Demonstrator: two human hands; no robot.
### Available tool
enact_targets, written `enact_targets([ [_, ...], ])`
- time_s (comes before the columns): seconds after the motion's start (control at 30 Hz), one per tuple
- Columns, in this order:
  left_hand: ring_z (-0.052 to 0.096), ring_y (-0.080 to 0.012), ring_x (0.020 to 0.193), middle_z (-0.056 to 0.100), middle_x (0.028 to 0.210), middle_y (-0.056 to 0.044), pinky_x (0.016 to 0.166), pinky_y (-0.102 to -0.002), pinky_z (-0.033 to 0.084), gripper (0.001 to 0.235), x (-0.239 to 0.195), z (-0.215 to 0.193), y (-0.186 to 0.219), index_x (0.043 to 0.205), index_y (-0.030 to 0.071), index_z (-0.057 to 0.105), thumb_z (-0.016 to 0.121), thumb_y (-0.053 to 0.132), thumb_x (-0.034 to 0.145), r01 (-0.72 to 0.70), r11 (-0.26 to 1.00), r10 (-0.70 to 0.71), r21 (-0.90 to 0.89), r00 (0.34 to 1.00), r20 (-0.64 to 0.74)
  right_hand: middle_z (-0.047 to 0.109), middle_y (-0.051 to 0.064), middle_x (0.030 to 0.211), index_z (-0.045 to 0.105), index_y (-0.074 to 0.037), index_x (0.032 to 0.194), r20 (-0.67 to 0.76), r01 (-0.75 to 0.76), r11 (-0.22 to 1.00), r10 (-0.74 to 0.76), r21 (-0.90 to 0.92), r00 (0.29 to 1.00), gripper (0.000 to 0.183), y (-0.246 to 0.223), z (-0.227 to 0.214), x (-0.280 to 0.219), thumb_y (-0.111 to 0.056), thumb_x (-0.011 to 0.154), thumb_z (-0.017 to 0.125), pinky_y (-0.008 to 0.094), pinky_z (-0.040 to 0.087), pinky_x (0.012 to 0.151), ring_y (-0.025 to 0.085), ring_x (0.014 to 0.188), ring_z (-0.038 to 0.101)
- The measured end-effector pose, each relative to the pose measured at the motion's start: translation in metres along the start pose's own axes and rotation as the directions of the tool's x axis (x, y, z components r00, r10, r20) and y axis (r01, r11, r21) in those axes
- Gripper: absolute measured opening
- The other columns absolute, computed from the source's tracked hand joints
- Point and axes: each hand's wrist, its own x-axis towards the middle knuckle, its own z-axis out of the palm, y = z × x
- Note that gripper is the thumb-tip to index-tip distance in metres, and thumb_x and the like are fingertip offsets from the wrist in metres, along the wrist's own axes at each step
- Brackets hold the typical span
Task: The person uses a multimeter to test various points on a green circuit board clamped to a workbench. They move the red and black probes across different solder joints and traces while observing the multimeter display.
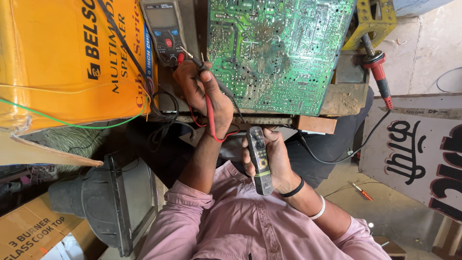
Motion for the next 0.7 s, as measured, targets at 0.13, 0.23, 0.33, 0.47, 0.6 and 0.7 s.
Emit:
enact_targets([
  [0.13,0.049,-0.0213,0.104,0.053,0.104,-0.008,0.093,-0.038,0.042,0.047,0.0,-0.0009,0.0015,0.099,0.0,0.055,0.047,0.044,0.113,-0.006,1.0,0.006,-0.017,1.0,0.008,0.068,0.017,0.069,0.066,0.0,0.1,0.012,0.042,0.998,-0.041,-0.037,0.999,0.062,-0.0016,-0.0008,0.0004,-0.058,0.096,0.047,0.035,0.052,0.046,0.026,0.048,0.064],
  [0.23,0.049,-0.0205,0.102,0.053,0.104,-0.008,0.093,-0.038,0.043,0.046,-0.0006,-0.001,0.0016,0.099,0.001,0.055,0.047,0.044,0.113,-0.003,1.0,0.003,-0.024,1.0,0.01,0.068,0.016,0.069,0.066,0.0,0.099,0.026,0.051,0.997,-0.049,-0.06,0.998,0.059,0.0007,-0.0041,0.002,-0.056,0.097,0.048,0.034,0.051,0.046,0.025,0.047,0.063],
  [0.33,0.048,-0.0214,0.106,0.053,0.104,-0.008,0.092,-0.038,0.044,0.046,-0.001,-0.0009,0.0004,0.099,0.001,0.054,0.048,0.044,0.113,0.003,0.999,-0.002,-0.037,1.0,0.017,0.066,0.014,0.072,0.065,0.0,0.103,-0.014,0.043,0.996,-0.044,-0.084,0.999,0.048,0.0031,-0.0074,0.0033,-0.047,0.108,0.052,0.034,0.05,0.049,0.025,0.05,0.061],
  [0.47,0.047,-0.0226,0.109,0.054,0.104,-0.009,0.093,-0.038,0.046,0.044,-0.0009,-0.0012,-0.0011,0.099,0.001,0.053,0.048,0.043,0.114,-0.012,1.0,0.012,-0.021,0.999,0.032,0.068,0.014,0.068,0.065,-0.002,0.097,-0.024,0.031,0.999,-0.032,-0.038,0.999,0.05,0.001,-0.0084,0.0037,-0.049,0.098,0.05,0.033,0.051,0.047,0.025,0.047,0.062],
  [0.6,0.048,-0.0225,0.109,0.054,0.104,-0.009,0.092,-0.038,0.046,0.044,-0.001,-0.001,-0.0014,0.098,0.001,0.052,0.048,0.042,0.113,-0.007,1.0,0.008,-0.023,1.0,0.027,0.068,0.015,0.066,0.066,-0.001,0.094,0.013,0.047,0.998,-0.046,-0.032,0.999,0.054,-0.0005,-0.0071,0.0034,-0.053,0.096,0.049,0.032,0.051,0.045,0.025,0.045,0.062],
  [0.7,0.047,-0.0231,0.11,0.054,0.104,-0.01,0.092,-0.038,0.046,0.045,-0.0015,-0.001,-0.0008,0.099,0.0,0.052,0.048,0.043,0.113,-0.01,1.0,0.01,-0.007,0.999,0.032,0.067,0.014,0.068,0.065,-0.001,0.097,-0.001,0.043,0.997,-0.043,-0.069,0.999,0.051,0.0005,-0.0066,0.0037,-0.05,0.103,0.051,0.034,0.051,0.048,0.025,0.048,0.062],
])
